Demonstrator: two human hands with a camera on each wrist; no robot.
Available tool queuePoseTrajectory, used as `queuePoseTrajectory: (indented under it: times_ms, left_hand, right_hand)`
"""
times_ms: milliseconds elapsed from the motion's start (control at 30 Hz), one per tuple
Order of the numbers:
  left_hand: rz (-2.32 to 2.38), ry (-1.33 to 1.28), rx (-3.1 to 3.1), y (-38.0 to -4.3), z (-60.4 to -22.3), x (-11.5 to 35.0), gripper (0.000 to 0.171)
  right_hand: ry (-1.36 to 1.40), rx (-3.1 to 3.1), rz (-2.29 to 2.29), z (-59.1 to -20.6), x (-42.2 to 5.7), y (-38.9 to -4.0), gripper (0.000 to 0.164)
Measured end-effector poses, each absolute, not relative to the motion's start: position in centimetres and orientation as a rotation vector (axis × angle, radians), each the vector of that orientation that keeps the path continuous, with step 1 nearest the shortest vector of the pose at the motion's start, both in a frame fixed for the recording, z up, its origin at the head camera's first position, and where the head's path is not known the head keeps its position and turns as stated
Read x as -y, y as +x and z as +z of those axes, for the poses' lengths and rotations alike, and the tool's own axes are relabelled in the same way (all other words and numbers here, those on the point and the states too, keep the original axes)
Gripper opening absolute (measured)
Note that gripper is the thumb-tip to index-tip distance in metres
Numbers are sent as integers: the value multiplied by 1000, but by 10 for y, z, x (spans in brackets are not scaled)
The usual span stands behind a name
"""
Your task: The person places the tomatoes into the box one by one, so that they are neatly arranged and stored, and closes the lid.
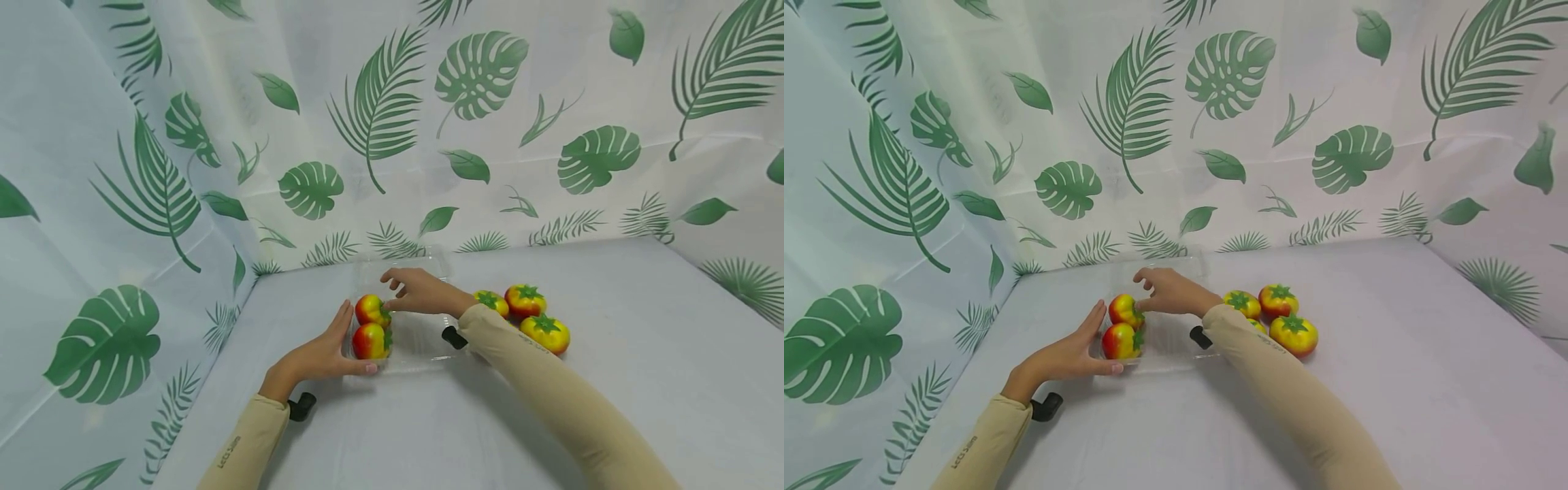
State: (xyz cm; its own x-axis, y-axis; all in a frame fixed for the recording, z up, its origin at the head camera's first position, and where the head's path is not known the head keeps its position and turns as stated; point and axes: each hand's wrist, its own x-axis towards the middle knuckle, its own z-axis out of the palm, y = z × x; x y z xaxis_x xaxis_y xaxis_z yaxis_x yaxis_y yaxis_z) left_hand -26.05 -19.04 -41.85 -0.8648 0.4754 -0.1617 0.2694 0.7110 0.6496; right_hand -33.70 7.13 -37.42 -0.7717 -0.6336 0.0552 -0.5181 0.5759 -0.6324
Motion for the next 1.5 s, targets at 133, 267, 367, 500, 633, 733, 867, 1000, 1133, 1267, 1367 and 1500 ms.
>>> queuePoseTrajectory:
  times_ms: [133,267,367,500,633,733,867,1000,1133,1267,1367,1500]
  left_hand:
    - [905,583,-2605,-261,-419,189,135]
    - [909,559,-2609,-262,-421,189,135]
    - [907,543,-2604,-262,-422,189,135]
    - [907,560,-2616,-261,-422,190,134]
    - [905,575,-2623,-260,-422,189,134]
    - [898,581,-2610,-258,-421,188,134]
    - [899,588,-2609,-257,-420,187,135]
    - [899,591,-2610,-258,-420,188,135]
    - [905,589,-2604,-258,-420,188,135]
    - [903,591,-2605,-259,-422,188,134]
    - [901,595,-2607,-259,-423,189,134]
    - [911,594,-2603,-257,-421,188,134]
  right_hand:
    - [-988,-2657,-1006,-367,-88,-330,50]
    - [-1005,-2686,-1040,-361,-107,-322,51]
    - [-1004,-2700,-1063,-359,-122,-316,52]
    - [-981,-2739,-1100,-356,-142,-310,52]
    - [-945,-2789,-1117,-353,-161,-306,54]
    - [-893,-2816,-1122,-352,-175,-300,56]
    - [-825,-2849,-1150,-348,-194,-293,57]
    - [-746,-2891,-1167,-344,-212,-286,56]
    - [-691,-2921,-1161,-342,-230,-283,56]
    - [-661,-2935,-1121,-342,-246,-285,60]
    - [-627,-2941,-1077,-343,-260,-286,64]
    - [-566,-2942,-1033,-346,-278,-287,68]
